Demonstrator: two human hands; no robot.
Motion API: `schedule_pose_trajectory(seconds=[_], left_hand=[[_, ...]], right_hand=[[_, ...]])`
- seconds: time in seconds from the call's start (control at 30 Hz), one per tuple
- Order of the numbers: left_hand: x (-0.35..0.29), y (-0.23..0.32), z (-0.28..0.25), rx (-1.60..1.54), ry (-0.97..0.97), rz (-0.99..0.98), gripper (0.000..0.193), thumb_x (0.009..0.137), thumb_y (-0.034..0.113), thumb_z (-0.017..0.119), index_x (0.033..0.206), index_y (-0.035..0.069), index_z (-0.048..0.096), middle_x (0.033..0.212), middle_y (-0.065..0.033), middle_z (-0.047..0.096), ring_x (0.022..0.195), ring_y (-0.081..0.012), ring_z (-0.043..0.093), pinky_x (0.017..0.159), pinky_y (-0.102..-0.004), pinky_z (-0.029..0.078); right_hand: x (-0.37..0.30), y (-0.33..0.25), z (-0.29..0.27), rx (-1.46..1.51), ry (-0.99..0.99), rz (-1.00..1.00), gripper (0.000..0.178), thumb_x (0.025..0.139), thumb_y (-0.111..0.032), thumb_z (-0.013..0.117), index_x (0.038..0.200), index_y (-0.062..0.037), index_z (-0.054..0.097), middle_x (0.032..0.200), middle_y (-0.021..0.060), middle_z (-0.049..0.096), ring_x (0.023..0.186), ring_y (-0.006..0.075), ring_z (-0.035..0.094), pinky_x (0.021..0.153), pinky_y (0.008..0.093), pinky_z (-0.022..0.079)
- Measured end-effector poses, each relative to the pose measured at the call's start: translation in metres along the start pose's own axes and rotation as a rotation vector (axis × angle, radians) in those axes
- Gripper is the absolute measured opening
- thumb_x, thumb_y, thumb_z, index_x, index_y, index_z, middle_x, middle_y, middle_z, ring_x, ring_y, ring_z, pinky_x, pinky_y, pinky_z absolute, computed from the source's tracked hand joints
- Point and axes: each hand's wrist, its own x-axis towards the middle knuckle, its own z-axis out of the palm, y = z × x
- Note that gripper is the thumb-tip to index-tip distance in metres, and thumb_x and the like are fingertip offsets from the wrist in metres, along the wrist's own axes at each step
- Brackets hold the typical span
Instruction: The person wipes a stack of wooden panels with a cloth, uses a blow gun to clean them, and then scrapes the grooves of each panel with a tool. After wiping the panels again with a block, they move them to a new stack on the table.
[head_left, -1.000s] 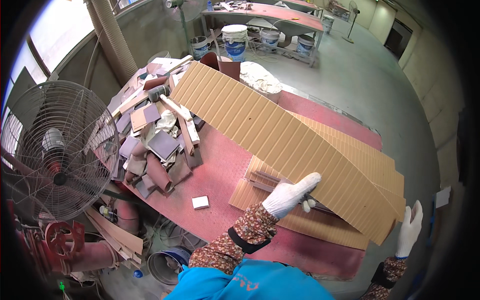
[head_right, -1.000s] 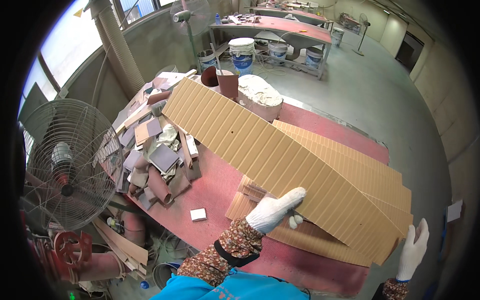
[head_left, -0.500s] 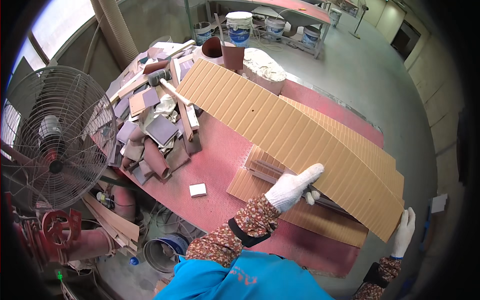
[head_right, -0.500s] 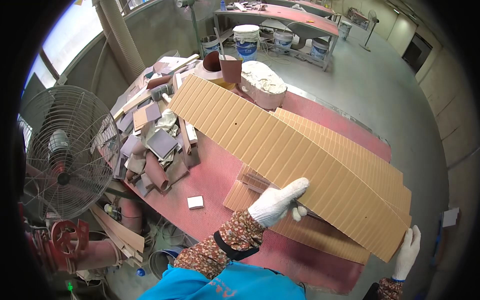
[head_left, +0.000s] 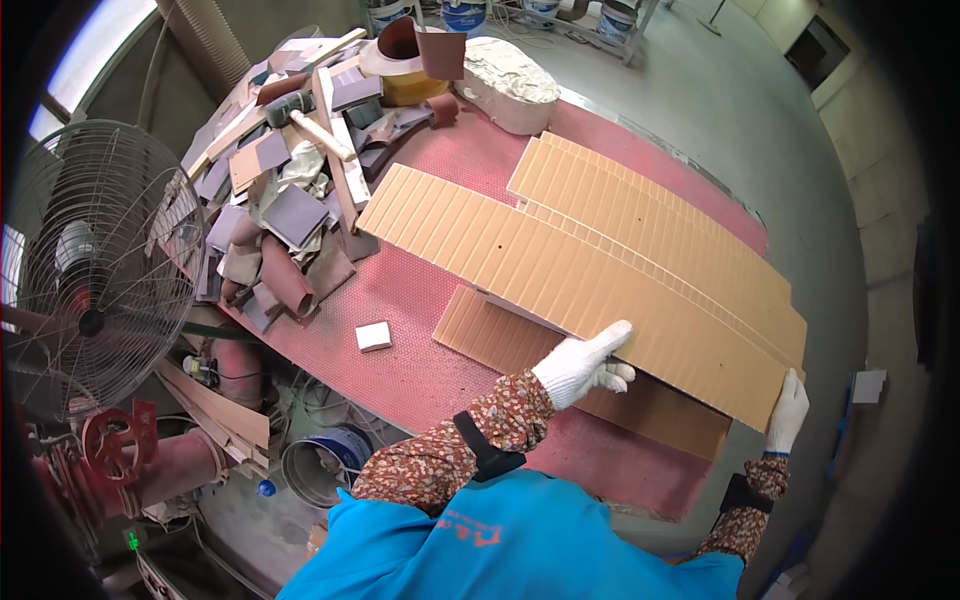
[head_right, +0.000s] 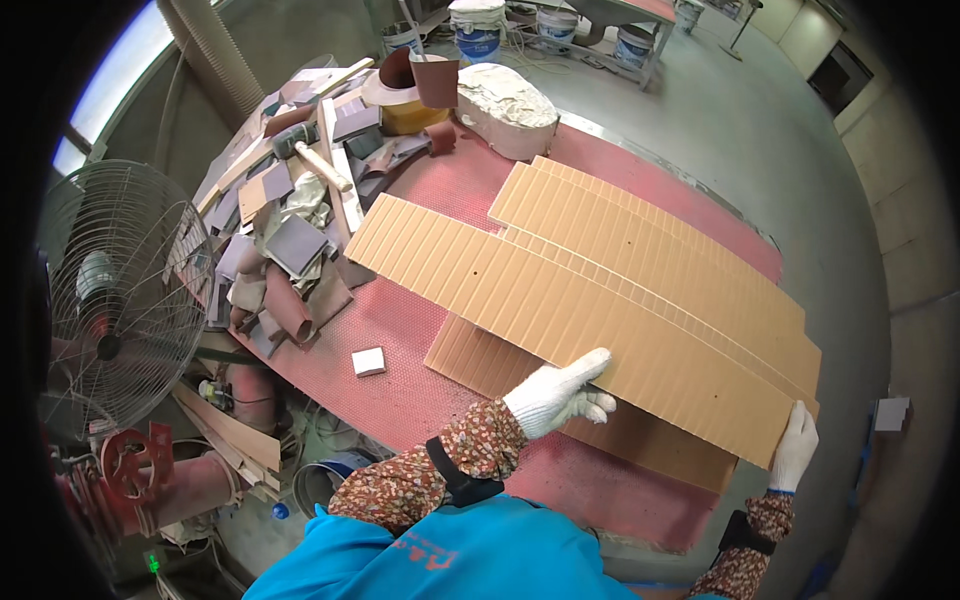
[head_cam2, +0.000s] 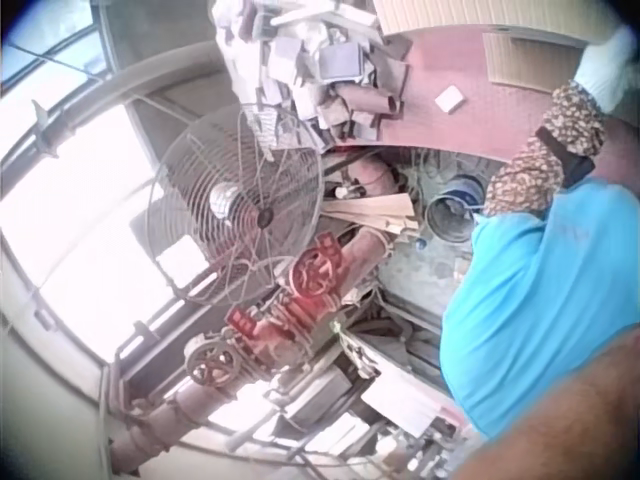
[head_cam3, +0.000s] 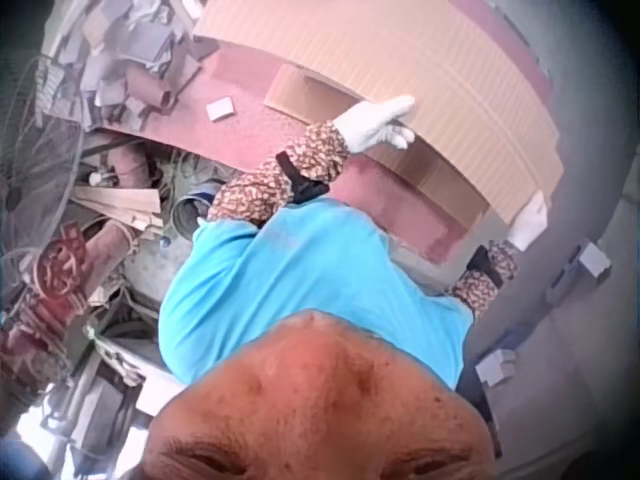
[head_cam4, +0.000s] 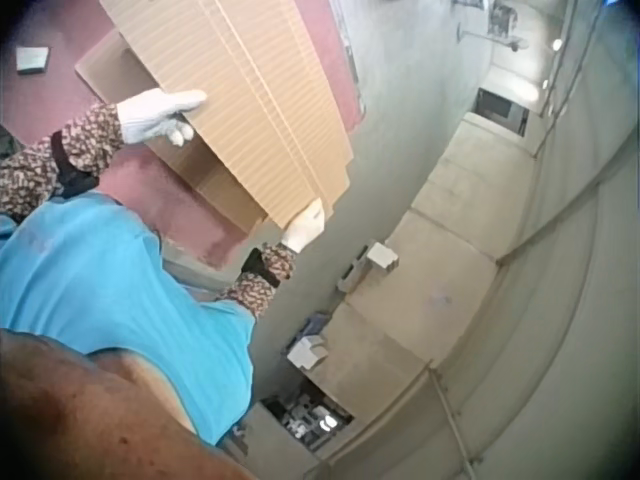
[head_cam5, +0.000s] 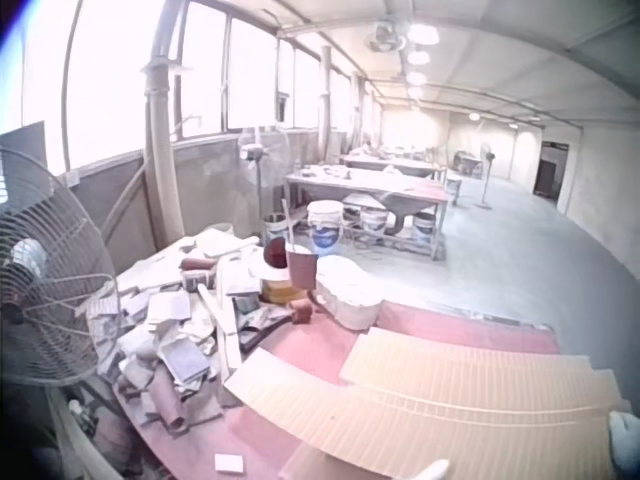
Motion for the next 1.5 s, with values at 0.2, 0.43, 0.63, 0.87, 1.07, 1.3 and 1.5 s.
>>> schedule_pose_trajectory(seconds=[0.2, 0.43, 0.63, 0.87, 1.07, 1.3, 1.5], left_hand=[[0.017, -0.003, 0.011, 0.157, -0.051, -0.098, 0.070, 0.103, 0.049, 0.060, 0.135, -0.012, 0.049, 0.103, -0.0195, 0.069, 0.078, -0.0174, 0.069, 0.062, -0.0276, 0.062], [0.025, 0.002, 0.013, 0.200, -0.085, -0.230, 0.074, 0.104, 0.056, 0.053, 0.136, -0.010, 0.050, 0.104, -0.0151, 0.070, 0.069, -0.0135, 0.067, 0.056, -0.0248, 0.060], [-0.012, 0.015, -0.010, 0.518, -0.062, -0.136, 0.063, 0.105, 0.051, 0.054, 0.128, -0.008, 0.058, 0.102, -0.0136, 0.071, 0.074, -0.0148, 0.068, 0.062, -0.0270, 0.060], [-0.112, 0.050, -0.137, 1.423, 0.759, 0.148, 0.047, 0.090, 0.041, 0.073, 0.115, 0.001, 0.071, 0.096, -0.0160, 0.075, 0.091, -0.0291, 0.073, 0.086, -0.0398, 0.057], [-0.156, 0.066, -0.258, 2.029, 1.063, -0.037, 0.089, 0.071, 0.042, 0.087, 0.148, 0.020, 0.049, 0.149, -0.0188, 0.046, 0.129, -0.0452, 0.049, 0.103, -0.0530, 0.050], [-0.165, 0.094, -0.268, 2.040, 0.891, 0.090, 0.073, 0.069, 0.032, 0.090, 0.134, 0.013, 0.062, 0.133, -0.0169, 0.059, 0.121, -0.0382, 0.057, 0.102, -0.0471, 0.051], [-0.188, 0.122, -0.212, 1.479, 0.518, 0.237, 0.069, 0.072, 0.029, 0.090, 0.129, 0.001, 0.062, 0.106, -0.0151, 0.071, 0.092, -0.0266, 0.071, 0.084, -0.0366, 0.058]], right_hand=[[0.044, 0.019, 0.007, -0.198, 0.045, -0.085, 0.048, 0.107, -0.034, 0.054, 0.113, 0.0116, 0.068, 0.103, 0.0229, 0.074, 0.093, 0.0268, 0.069, 0.086, 0.0381, 0.052], [0.064, -0.004, 0.025, -0.339, 0.050, -0.067, 0.045, 0.106, -0.036, 0.054, 0.115, 0.0063, 0.069, 0.107, 0.0242, 0.074, 0.100, 0.0341, 0.071, 0.088, 0.0406, 0.052], [0.059, 0.011, 0.031, -0.454, 0.039, -0.093, 0.039, 0.105, -0.035, 0.054, 0.114, -0.0016, 0.072, 0.110, 0.0228, 0.073, 0.102, 0.0400, 0.070, 0.090, 0.0420, 0.052], [0.022, -0.010, -0.002, -0.559, 0.287, -0.044, 0.039, 0.106, -0.035, 0.051, 0.118, -0.0024, 0.069, 0.117, 0.0207, 0.071, 0.108, 0.0379, 0.068, 0.091, 0.0435, 0.052], [-0.069, -0.062, 0.008, -0.206, 0.296, -0.077, 0.030, 0.104, -0.024, 0.058, 0.116, 0.0009, 0.070, 0.109, 0.0190, 0.073, 0.100, 0.0327, 0.070, 0.088, 0.0392, 0.054], [-0.207, -0.155, 0.157, -0.115, -0.033, -0.350, 0.012, 0.093, -0.017, 0.070, 0.097, -0.0060, 0.073, 0.094, 0.0129, 0.074, 0.086, 0.0323, 0.072, 0.075, 0.0415, 0.058], [-0.288, -0.240, 0.239, 0.204, -0.600, -0.219, 0.027, 0.096, -0.035, 0.069, 0.104, -0.0088, 0.074, 0.098, 0.0145, 0.075, 0.089, 0.0330, 0.073, 0.078, 0.0425, 0.058]])
